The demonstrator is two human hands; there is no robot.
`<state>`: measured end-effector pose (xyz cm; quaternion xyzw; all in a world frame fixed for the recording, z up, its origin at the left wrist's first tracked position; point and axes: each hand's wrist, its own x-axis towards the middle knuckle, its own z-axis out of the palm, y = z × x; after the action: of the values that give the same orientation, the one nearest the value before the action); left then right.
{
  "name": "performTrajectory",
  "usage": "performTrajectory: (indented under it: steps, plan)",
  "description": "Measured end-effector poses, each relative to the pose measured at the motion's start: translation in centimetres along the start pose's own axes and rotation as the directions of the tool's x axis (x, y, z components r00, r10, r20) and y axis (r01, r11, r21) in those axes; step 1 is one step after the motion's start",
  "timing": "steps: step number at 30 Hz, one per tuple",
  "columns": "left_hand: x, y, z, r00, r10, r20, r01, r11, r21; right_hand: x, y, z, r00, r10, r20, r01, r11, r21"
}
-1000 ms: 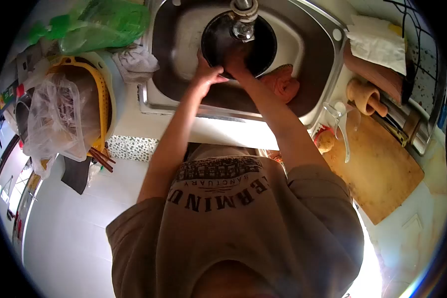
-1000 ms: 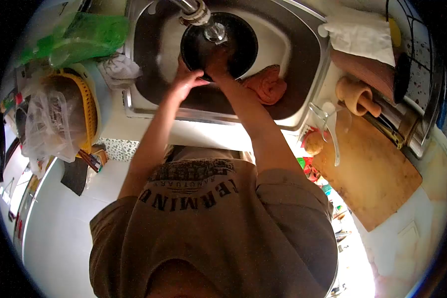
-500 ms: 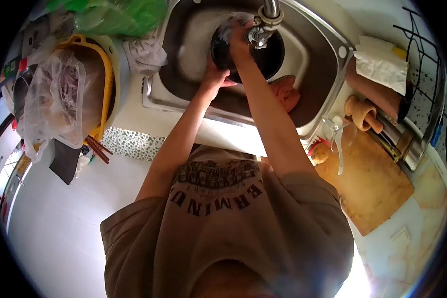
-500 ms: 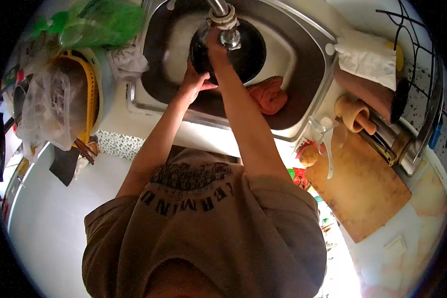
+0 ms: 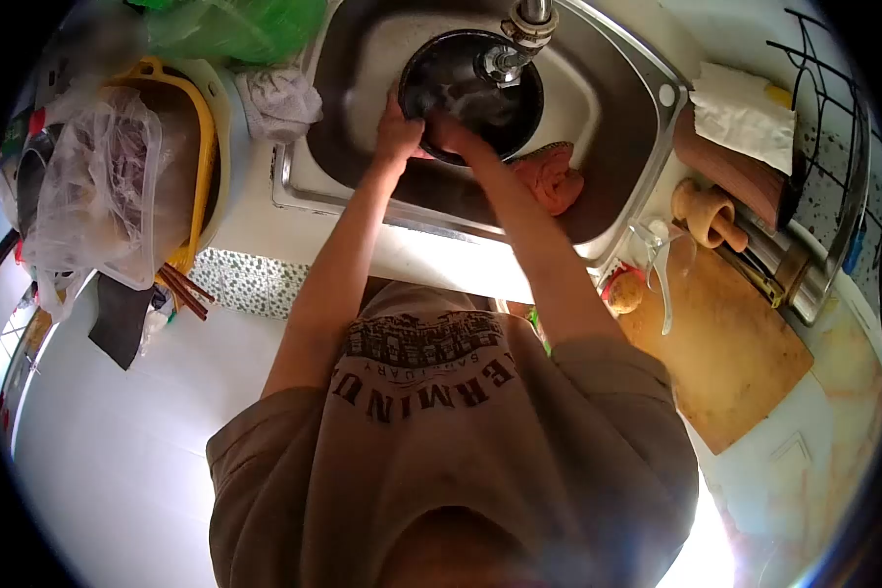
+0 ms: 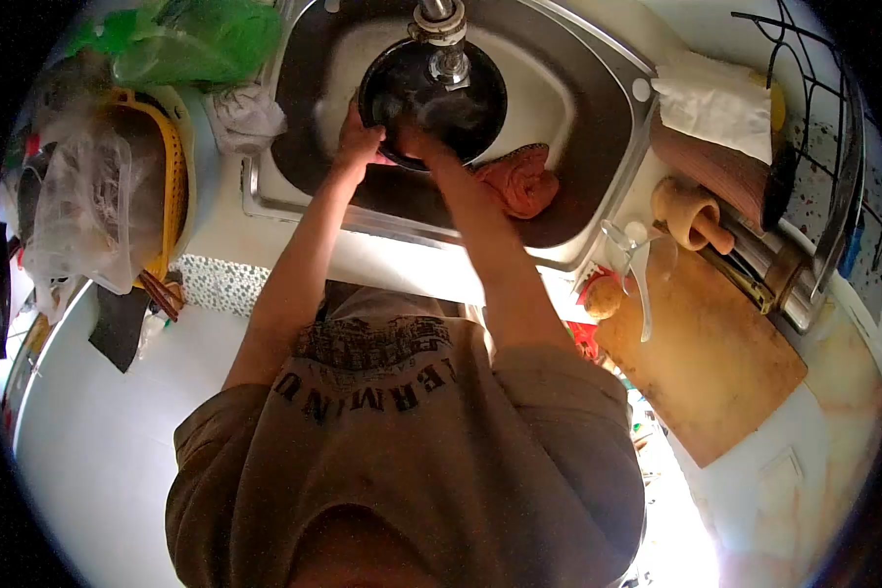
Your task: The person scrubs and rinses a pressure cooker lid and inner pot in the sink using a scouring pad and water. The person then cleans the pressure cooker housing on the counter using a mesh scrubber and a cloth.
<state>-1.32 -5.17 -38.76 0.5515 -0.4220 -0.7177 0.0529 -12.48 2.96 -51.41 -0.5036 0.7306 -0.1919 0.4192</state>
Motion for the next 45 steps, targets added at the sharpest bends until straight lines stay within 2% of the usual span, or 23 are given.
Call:
performTrajectory:
  steps: [1, 5, 8, 11, 12, 13, 16, 19, 21, 22, 24, 26, 27, 30, 32, 35, 37, 39, 40, 41, 42, 43, 45]
  plan:
    - [0.2, -0.2, 0.2, 0.997, 0.031, -0.076, -0.028, 0.999, 0.047, -0.1, 4.7, -1.2, 0.983, -0.182, -0.016, 0.169, 0.94, -0.295]
    - [1.1, -1.3, 0.3, 0.966, 0.255, -0.045, -0.22, 0.9, 0.375, -3.2, -2.0, -15.3, 0.978, -0.136, 0.159, 0.197, 0.848, -0.492]
    - [0.2, 0.5, 1.2, 0.987, 0.16, -0.028, -0.131, 0.885, 0.446, -0.6, -4.3, -18.4, 0.956, -0.275, 0.105, 0.281, 0.958, -0.055]
    - [0.9, -0.5, 0.8, 0.985, 0.166, -0.056, -0.118, 0.863, 0.49, 0.0, -6.0, -17.5, 0.924, -0.378, 0.055, 0.258, 0.725, 0.638]
    - [1.5, -0.6, 0.5, 0.968, 0.248, -0.043, -0.184, 0.815, 0.55, -0.4, -7.6, -19.3, 0.945, -0.236, 0.227, 0.189, 0.959, 0.211]
    - [1.5, -0.6, 0.5, 0.968, 0.247, -0.042, -0.184, 0.816, 0.548, -0.2, -3.1, -17.8, 0.938, -0.238, 0.25, 0.284, 0.945, -0.165]
    - [0.8, 0.5, 1.3, 0.955, 0.286, -0.081, -0.197, 0.812, 0.55, -5.0, -3.9, -15.7, 0.848, 0.167, 0.503, 0.416, 0.377, -0.828]
    - [0.6, 1.7, 1.4, 0.996, 0.069, -0.054, -0.052, 0.963, 0.266, -3.8, -3.6, -8.2, 0.796, 0.346, 0.496, 0.118, 0.716, -0.688]
    - [3.3, -3.2, 1.5, 0.823, 0.565, -0.059, -0.439, 0.699, 0.565, -1.8, -3.5, -4.1, 0.994, 0.099, 0.038, -0.103, 0.988, 0.118]
    - [2.4, -2.0, 1.5, 0.873, 0.487, -0.039, -0.415, 0.781, 0.467, -0.9, -1.8, -2.5, 0.979, 0.082, -0.189, 0.024, 0.867, 0.497]
    - [2.2, -0.5, 1.0, 0.956, 0.294, -0.001, -0.248, 0.806, 0.537, 3.9, 5.4, -1.9, 0.934, 0.053, -0.353, 0.059, 0.952, 0.3]
    - [1.7, -0.5, 0.9, 0.977, 0.214, 0.003, -0.18, 0.814, 0.552, 3.2, 6.3, -5.2, 0.832, 0.449, -0.324, -0.395, 0.891, 0.222]
    - [1.9, -1.1, 1.0, 0.955, 0.296, 0.008, -0.255, 0.811, 0.527, 1.6, 4.3, -7.2, 0.54, 0.838, -0.073, -0.664, 0.478, 0.575]
    - [1.2, 0.4, 1.3, 0.966, 0.259, 0.014, -0.24, 0.872, 0.428, 1.4, 3.3, -4.3, 0.538, 0.564, -0.627, -0.475, 0.817, 0.327]
    - [1.3, 0.2, 1.1, 0.978, 0.204, 0.046, -0.204, 0.883, 0.423, 6.3, 5.6, -1.8, 0.821, 0.48, -0.309, -0.568, 0.633, -0.525]
    - [2.4, -2.6, 1.8, 0.84, 0.54, -0.042, -0.431, 0.713, 0.554, 6.7, 3.2, 3.2, 0.878, 0.437, -0.196, -0.476, 0.841, -0.256]
    - [1.0, 0.6, 1.8, 0.99, 0.137, 0.005, -0.126, 0.895, 0.428, -0.1, 1.2, -2.0, 0.983, 0.119, 0.136, -0.07, 0.943, -0.325]
    - [1.3, -1.3, 2.4, 0.957, 0.289, 0.009, -0.269, 0.881, 0.39, -0.9, 1.9, -2.8, 0.927, 0.099, 0.361, 0.151, 0.782, -0.605]
    - [2.0, -5.2, 4.0, 0.872, 0.489, -0.009, -0.438, 0.789, 0.432, -5.6, 4.4, -7.8, 0.946, -0.286, 0.15, 0.301, 0.608, -0.735]
    - [5.5, -8.1, 2.8, 0.85, 0.521, -0.082, -0.489, 0.836, 0.248, -4.6, 3.8, -10.8, 0.925, -0.355, 0.135, 0.371, 0.77, -0.519]
    - [3.6, -6.6, 3.9, 0.885, 0.464, -0.036, -0.437, 0.854, 0.282, -0.8, 1.0, -9.7, 0.892, -0.391, 0.226, 0.427, 0.568, -0.704]
    - [1.7, -5.0, 4.9, 0.914, 0.405, 0.011, -0.386, 0.865, 0.321, -1.4, 12.6, -9.3, 0.988, 0.074, 0.135, -0.063, 0.994, -0.088]
    - [1.2, -1.7, 1.4, 0.978, 0.205, 0.042, -0.21, 0.955, 0.212, -1.2, -1.1, -10.7, 0.981, 0.061, 0.184, 0.059, 0.808, -0.587]
